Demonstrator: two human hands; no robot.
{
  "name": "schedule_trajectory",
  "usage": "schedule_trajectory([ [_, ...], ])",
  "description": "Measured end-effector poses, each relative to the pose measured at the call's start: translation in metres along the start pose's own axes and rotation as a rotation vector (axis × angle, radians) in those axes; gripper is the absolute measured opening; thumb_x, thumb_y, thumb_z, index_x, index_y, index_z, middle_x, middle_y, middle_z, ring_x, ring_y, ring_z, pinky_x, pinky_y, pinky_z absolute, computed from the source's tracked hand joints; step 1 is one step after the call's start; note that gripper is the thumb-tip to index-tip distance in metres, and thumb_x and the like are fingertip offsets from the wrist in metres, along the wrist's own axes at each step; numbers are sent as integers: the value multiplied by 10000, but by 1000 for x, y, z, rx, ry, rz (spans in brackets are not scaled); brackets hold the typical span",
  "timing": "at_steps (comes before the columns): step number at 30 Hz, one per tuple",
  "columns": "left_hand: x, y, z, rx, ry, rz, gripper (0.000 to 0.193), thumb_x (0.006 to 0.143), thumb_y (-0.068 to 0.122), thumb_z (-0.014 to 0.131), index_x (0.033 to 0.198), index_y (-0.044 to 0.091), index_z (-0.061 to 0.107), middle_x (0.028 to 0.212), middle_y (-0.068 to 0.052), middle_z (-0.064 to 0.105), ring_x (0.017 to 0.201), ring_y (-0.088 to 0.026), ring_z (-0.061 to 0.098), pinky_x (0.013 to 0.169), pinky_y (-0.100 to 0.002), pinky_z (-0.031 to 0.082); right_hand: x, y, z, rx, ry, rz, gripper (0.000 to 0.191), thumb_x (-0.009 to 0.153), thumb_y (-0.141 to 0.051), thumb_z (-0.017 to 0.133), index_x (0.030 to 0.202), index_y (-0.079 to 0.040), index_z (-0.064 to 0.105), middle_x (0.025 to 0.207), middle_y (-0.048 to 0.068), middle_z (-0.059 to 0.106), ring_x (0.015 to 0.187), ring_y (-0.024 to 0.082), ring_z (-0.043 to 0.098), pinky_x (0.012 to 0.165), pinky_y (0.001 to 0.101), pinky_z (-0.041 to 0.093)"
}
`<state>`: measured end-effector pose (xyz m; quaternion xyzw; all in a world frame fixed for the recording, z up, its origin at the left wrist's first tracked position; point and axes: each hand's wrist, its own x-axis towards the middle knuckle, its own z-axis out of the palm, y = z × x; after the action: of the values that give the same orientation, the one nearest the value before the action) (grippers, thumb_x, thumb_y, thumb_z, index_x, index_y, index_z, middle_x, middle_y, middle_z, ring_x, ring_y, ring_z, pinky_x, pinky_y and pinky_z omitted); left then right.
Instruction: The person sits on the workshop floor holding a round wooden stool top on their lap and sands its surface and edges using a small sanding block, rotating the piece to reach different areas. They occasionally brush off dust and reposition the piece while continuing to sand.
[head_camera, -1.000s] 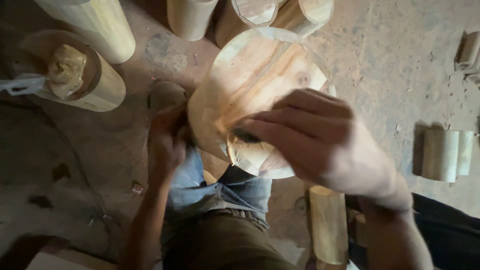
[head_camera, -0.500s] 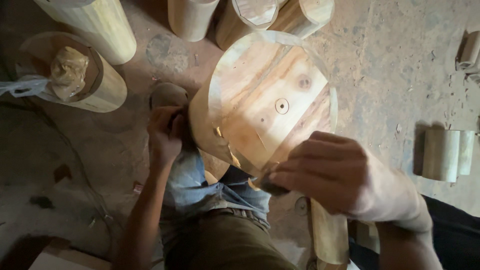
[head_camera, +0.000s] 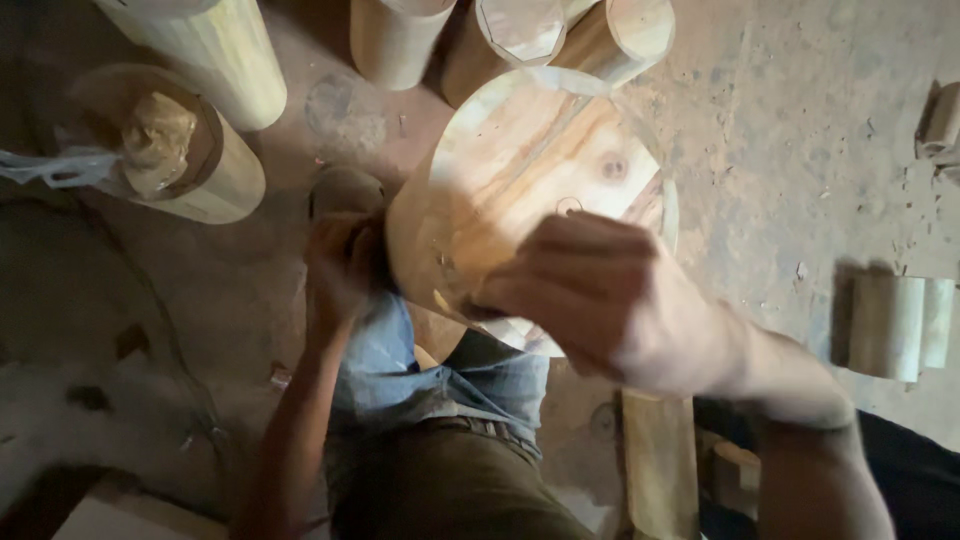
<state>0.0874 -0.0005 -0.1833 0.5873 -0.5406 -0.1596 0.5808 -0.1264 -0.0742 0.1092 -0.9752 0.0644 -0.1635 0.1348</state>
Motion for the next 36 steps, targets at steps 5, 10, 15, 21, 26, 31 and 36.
schedule_trajectory([
  [5,0,-2,-1,-1,9,-23,123,988,53,600,1052,-11,685,1038,-192,697,1002,-404,648,912,-483,519,-13,-10,-9,186,-77,4,68,1022,4,699,1004,-43,744,930,92,772,804,148,739,647,256,616],
  [10,-1,-5,-2,32,3,13,103,995,50,607,1041,-5,681,1024,-184,693,1005,-401,643,907,-484,515,-33,5,-16,454,27,244,73,1028,-20,664,1034,-34,736,962,76,793,819,126,793,698,250,647],
  [15,-2,-7,0,36,8,-15,122,977,51,606,1046,-6,689,1038,-183,701,1010,-390,641,924,-485,510,-18,5,3,140,147,263,66,1011,-20,724,1067,1,749,1005,129,789,824,150,774,664,278,647],
  [21,-3,-4,-3,-12,12,-55,95,999,44,617,1065,-7,662,1057,-189,679,1028,-393,633,934,-478,501,4,-28,12,-197,52,44,147,937,8,713,1071,59,746,991,188,791,797,200,749,609,324,625],
  [26,-1,-1,-7,-21,9,-36,103,1002,32,600,1077,5,666,1071,-183,683,1045,-388,634,948,-470,504,-8,-18,-10,32,-17,6,91,990,-48,713,1066,-10,744,974,119,787,854,173,773,674,302,663],
  [31,-2,-6,-6,-45,0,-51,139,1021,63,578,1097,-7,672,1082,-192,689,1046,-390,640,944,-463,510,16,24,-5,69,19,6,119,1006,-69,742,1114,-19,746,1017,107,787,903,178,764,742,305,670],
  [36,-5,-13,-1,-56,52,25,164,1028,87,562,1072,-7,689,1059,-193,696,1027,-389,650,956,-471,515,19,28,-5,91,-29,-59,91,982,-21,749,1070,-39,765,994,106,796,865,185,753,705,306,645],
])
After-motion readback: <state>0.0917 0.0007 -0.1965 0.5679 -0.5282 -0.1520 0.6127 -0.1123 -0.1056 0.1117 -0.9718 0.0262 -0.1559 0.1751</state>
